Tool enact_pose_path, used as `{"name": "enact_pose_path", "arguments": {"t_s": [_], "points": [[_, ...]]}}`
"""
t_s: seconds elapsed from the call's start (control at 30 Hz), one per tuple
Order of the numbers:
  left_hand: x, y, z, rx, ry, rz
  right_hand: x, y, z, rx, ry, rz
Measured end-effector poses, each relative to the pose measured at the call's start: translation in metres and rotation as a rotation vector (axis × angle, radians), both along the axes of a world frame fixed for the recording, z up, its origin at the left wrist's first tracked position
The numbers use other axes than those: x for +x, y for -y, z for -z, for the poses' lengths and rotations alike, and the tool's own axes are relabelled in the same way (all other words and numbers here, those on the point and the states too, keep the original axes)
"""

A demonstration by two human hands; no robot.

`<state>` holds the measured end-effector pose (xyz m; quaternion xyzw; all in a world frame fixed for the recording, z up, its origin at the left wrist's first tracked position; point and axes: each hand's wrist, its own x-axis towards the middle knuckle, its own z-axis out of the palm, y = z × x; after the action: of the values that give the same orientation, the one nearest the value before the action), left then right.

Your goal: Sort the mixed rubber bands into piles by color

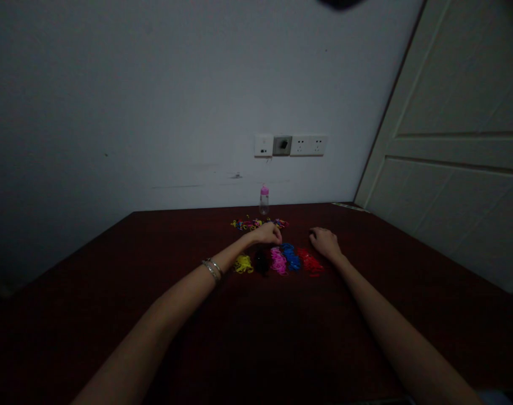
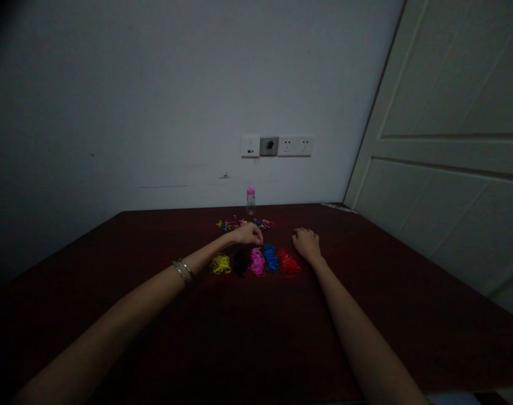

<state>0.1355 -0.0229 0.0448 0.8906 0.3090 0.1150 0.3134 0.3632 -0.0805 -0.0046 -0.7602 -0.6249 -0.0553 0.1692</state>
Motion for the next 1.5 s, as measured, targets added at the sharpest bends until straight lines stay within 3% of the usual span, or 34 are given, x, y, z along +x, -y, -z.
{"name": "enact_pose_path", "arguments": {"t_s": [0.4, 0.9, 1.2, 1.5], "points": [[0.013, 0.011, -0.011, -0.006, -0.163, 0.133, 0.002, -0.001, 0.0, 0.004, 0.021, -0.003], [0.021, 0.011, -0.008, 0.094, -0.228, 0.122, 0.001, 0.0, 0.0, 0.0, 0.007, -0.003], [0.017, 0.011, -0.01, 0.031, -0.225, 0.135, 0.001, 0.001, 0.0, 0.015, 0.003, -0.011], [0.024, 0.013, -0.01, 0.075, -0.241, 0.142, 0.002, 0.0, 0.002, 0.029, 0.004, -0.017]]}}
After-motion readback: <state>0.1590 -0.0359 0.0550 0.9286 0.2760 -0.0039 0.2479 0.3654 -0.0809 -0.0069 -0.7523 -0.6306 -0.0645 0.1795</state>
